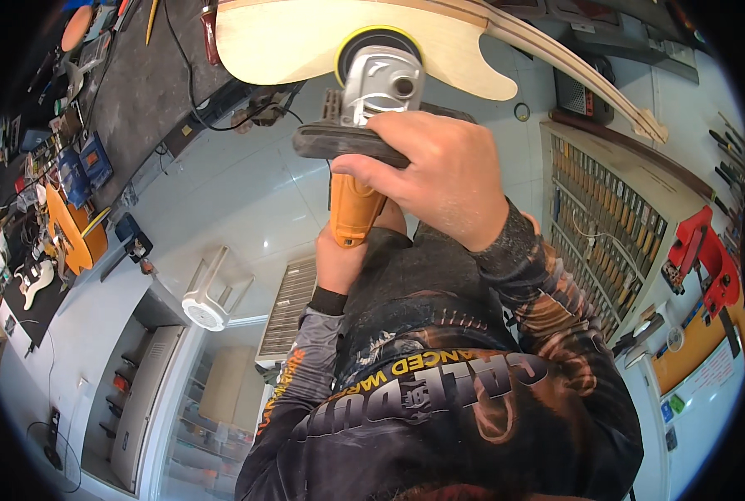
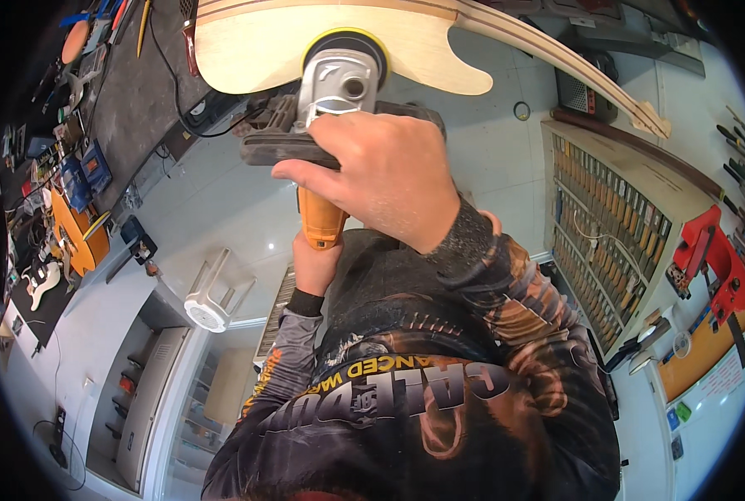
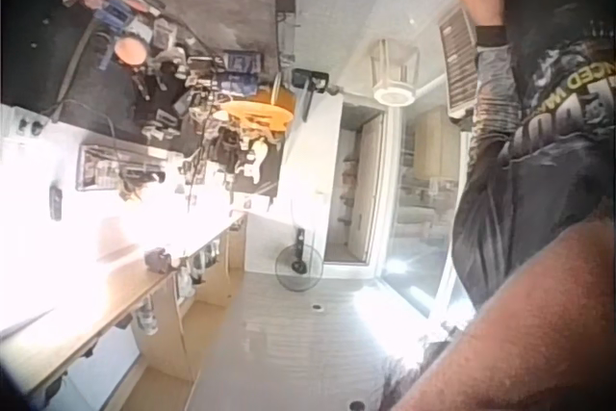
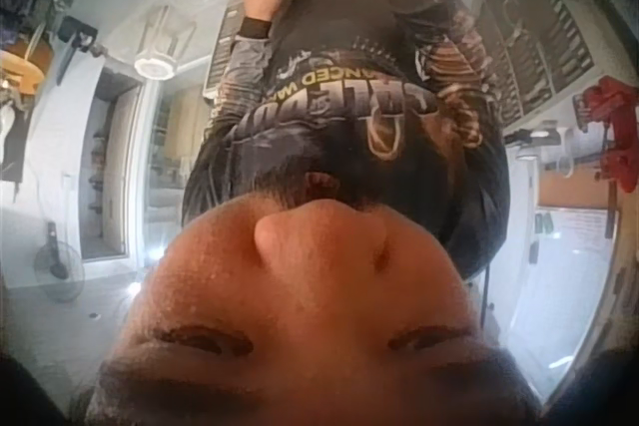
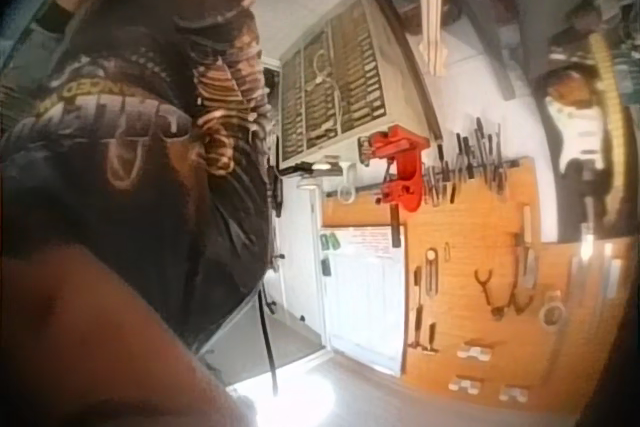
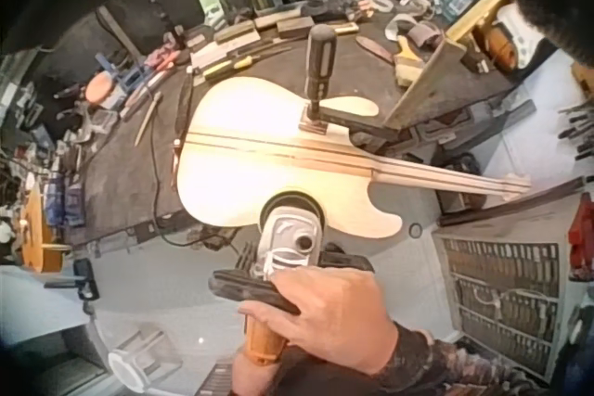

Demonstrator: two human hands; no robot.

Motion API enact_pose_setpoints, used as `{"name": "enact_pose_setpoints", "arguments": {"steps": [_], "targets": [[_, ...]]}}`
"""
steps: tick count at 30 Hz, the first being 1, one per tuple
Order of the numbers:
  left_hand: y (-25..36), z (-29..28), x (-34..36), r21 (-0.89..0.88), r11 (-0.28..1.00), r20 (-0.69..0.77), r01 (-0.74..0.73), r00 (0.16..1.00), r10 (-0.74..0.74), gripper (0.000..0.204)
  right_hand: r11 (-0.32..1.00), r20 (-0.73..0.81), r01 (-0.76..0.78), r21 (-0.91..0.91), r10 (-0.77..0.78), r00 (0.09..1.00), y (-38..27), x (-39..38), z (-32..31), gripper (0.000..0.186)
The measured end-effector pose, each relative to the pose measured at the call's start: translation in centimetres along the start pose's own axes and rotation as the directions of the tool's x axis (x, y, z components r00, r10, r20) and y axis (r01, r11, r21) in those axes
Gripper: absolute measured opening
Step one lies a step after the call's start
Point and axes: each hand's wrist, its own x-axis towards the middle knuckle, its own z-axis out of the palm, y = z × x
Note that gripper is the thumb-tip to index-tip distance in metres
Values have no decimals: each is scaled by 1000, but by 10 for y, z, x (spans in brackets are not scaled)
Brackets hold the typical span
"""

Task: The person uses a power sander to smooth the wooden guitar body secured to a bench with a clamp, then wipes the surface with a brush. They continue sanding the back and edges of the guitar body using the power tool.

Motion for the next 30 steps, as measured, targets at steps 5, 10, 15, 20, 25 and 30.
{"name": "enact_pose_setpoints", "arguments": {"steps": [5, 10, 15, 20, 25, 30], "targets": [[2, -7, 6, 21, 1000, 22, -17, 1000, 17, 27, 998, -32, -45, -50, 44, 999, -4, 5, -1, 51], [-19, -16, 10, 0, 1000, -26, 13, 1000, -13, 25, 1000, -22, -1, -15, 1, 1000, -10, 14, 19, 51], [-10, -18, 16, 2, 999, -3, -45, 999, 45, 26, 999, -51, -34, -18, 33, 998, -6, 3, 19, 52], [-11, -27, 21, 101, 991, 75, -87, 994, 79, 19, 994, -90, -103, -21, 100, 991, -12, -16, 7, 48], [-16, -28, 30, 54, 997, 85, -61, 995, 56, 26, 995, -54, -77, -60, 74, 996, -10, -2, 19, 47], [-31, -36, 16, 52, 997, 20, -60, 998, 59, 23, 999, -67, -47, -6, 46, 997, -12, -13, 32, 51]]}}
